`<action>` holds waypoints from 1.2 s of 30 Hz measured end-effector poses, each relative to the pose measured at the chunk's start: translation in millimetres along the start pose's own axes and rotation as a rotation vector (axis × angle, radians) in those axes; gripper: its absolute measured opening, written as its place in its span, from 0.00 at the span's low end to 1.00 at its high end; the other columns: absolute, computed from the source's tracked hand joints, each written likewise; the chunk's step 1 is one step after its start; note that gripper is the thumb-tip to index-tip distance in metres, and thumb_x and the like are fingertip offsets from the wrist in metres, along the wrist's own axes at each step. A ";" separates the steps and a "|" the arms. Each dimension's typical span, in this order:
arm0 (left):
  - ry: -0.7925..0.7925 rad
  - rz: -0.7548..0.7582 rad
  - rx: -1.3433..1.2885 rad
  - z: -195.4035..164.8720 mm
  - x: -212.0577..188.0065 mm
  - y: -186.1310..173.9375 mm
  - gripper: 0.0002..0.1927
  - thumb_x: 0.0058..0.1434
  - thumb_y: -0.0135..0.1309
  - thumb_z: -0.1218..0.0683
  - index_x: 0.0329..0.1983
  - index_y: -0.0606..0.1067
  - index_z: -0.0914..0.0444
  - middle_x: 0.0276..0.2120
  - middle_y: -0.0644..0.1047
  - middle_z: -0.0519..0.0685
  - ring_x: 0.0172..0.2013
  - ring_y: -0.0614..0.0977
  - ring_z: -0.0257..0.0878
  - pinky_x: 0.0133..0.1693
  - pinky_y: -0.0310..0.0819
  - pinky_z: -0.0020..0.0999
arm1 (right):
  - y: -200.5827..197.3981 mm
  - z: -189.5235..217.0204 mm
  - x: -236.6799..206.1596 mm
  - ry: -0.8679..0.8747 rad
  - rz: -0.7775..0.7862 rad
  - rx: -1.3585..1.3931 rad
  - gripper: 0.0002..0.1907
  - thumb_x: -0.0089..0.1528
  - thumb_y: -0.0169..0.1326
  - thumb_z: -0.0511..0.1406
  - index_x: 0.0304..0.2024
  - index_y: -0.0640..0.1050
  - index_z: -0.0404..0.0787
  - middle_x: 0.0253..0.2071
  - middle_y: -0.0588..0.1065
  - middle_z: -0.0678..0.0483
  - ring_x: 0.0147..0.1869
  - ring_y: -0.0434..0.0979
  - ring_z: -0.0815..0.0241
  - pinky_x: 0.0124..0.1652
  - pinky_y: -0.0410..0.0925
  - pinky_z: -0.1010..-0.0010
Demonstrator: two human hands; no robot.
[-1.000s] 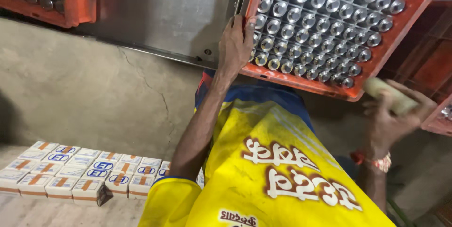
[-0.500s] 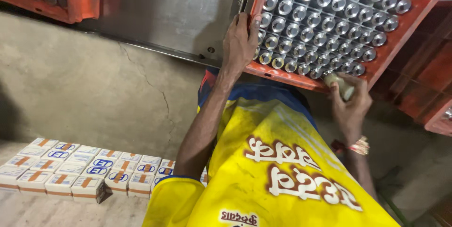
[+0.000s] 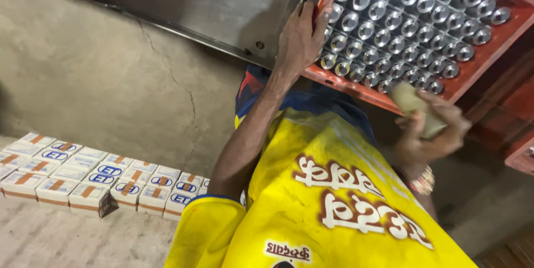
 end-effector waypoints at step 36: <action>-0.126 0.171 -0.208 37.7 13.2 -7.6 0.26 0.69 0.40 0.36 0.44 0.78 0.61 0.36 0.82 0.58 0.39 0.85 0.56 0.43 0.77 0.52 | 110.6 87.0 21.5 -0.617 0.212 -0.159 0.16 0.72 0.62 0.28 0.57 0.71 0.31 0.52 0.79 0.41 0.54 0.83 0.48 0.51 0.76 0.63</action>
Point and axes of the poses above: each hand's wrist, its own x-axis towards the middle knuckle, its own y-axis out of the palm, z = x × y, the point moved 4 cm from there along x, towards the middle knuckle
